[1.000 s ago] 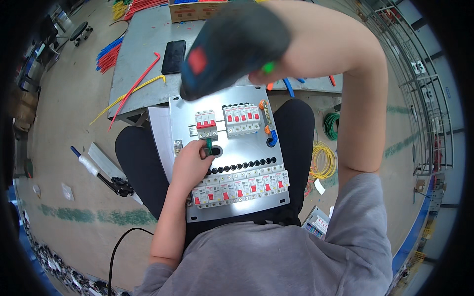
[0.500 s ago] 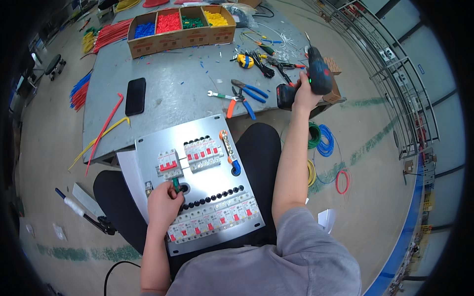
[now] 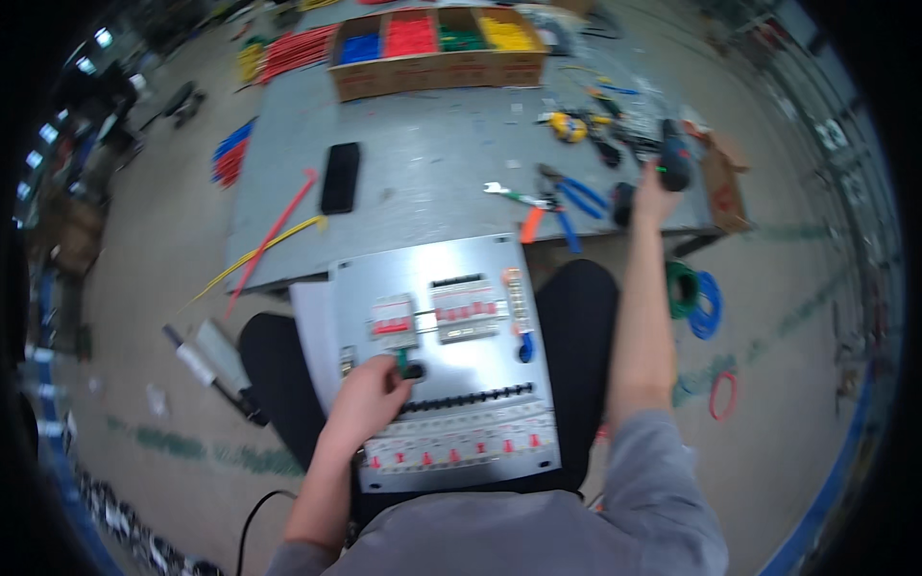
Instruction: The person strips and inserts colored wires into a metal electrical panel, then uses a cordless drill to tighten terminal screws. They handle blue, green, yellow, and red wires, securing each into the panel's terminals.
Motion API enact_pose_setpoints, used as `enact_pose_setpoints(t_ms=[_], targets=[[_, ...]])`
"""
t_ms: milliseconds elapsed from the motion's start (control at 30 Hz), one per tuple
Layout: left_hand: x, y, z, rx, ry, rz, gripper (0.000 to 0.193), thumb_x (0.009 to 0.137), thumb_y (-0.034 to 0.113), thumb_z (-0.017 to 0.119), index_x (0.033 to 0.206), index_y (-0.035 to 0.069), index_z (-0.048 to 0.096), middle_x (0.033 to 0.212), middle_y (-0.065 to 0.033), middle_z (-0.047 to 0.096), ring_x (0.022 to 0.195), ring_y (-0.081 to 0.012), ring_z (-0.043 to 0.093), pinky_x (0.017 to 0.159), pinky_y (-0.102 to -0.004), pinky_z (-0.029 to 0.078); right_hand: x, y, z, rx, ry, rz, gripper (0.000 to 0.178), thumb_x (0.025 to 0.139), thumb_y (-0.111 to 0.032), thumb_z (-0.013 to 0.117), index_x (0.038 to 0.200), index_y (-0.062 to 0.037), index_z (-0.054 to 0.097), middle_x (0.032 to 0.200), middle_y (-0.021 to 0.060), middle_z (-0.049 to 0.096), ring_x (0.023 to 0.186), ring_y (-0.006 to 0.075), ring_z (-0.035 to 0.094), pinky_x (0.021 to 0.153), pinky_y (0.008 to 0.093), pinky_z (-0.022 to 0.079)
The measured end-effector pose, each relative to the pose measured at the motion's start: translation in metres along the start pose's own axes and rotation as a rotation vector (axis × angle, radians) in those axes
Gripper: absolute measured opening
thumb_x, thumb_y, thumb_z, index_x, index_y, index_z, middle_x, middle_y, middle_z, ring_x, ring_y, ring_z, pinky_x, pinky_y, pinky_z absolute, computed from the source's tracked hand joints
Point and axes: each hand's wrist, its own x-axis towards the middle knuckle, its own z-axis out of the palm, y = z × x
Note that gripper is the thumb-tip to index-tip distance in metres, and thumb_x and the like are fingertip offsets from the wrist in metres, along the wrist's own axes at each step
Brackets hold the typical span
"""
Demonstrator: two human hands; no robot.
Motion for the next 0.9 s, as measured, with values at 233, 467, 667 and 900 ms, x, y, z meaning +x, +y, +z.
enact_pose_setpoints(t_ms=[233, 467, 667, 900], targets=[[0.029, 0.036, -0.097, -0.056, 0.307, -0.044, 0.028, 0.101, 0.024, 0.069, 0.107, -0.002, 0.078, 0.081, -0.0153, 0.074, 0.072, -0.0195, 0.070, 0.071, -0.0349, 0.055, -0.011, 0.024, -0.038, -0.842, 0.007, 0.120, 0.093, 0.074, -0.045, 0.091, 0.150, -0.0036, 0.057, 0.144, 0.0227, 0.065, 0.140, 0.0425, 0.055, 0.115, 0.0545, 0.045], [0.188, -0.078, -0.137, 0.571, 0.592, -0.047, 0.030, 0.095, 0.019, 0.069, 0.124, 0.015, 0.079, 0.129, -0.0120, 0.069, 0.129, -0.0349, 0.057, 0.107, -0.0502, 0.047, -0.104, -0.063, -0.073, -0.513, -0.080, -0.139, 0.073, 0.087, -0.019, 0.081, 0.150, -0.0033, 0.048, 0.136, 0.0165, 0.055, 0.130, 0.0374, 0.050, 0.117, 0.0522, 0.032], [0.225, -0.112, -0.138, 0.554, 0.641, -0.038, 0.019, 0.091, 0.019, 0.077, 0.109, 0.014, 0.080, 0.123, -0.0071, 0.071, 0.128, -0.0320, 0.056, 0.106, -0.0573, 0.042, -0.140, -0.112, -0.097, -0.503, -0.221, -0.245, 0.058, 0.087, -0.007, 0.071, 0.141, -0.0002, 0.051, 0.138, 0.0193, 0.052, 0.132, 0.0382, 0.048, 0.117, 0.0498, 0.034], [0.197, -0.058, -0.159, -0.017, 0.624, 0.331, 0.015, 0.102, 0.011, 0.067, 0.114, 0.003, 0.073, 0.105, -0.0132, 0.077, 0.094, -0.0302, 0.070, 0.089, -0.0404, 0.052, -0.146, -0.114, -0.103, -0.499, -0.292, -0.212, 0.055, 0.087, -0.006, 0.070, 0.139, 0.0006, 0.051, 0.134, 0.0195, 0.054, 0.133, 0.0390, 0.046, 0.116, 0.0500, 0.035]])
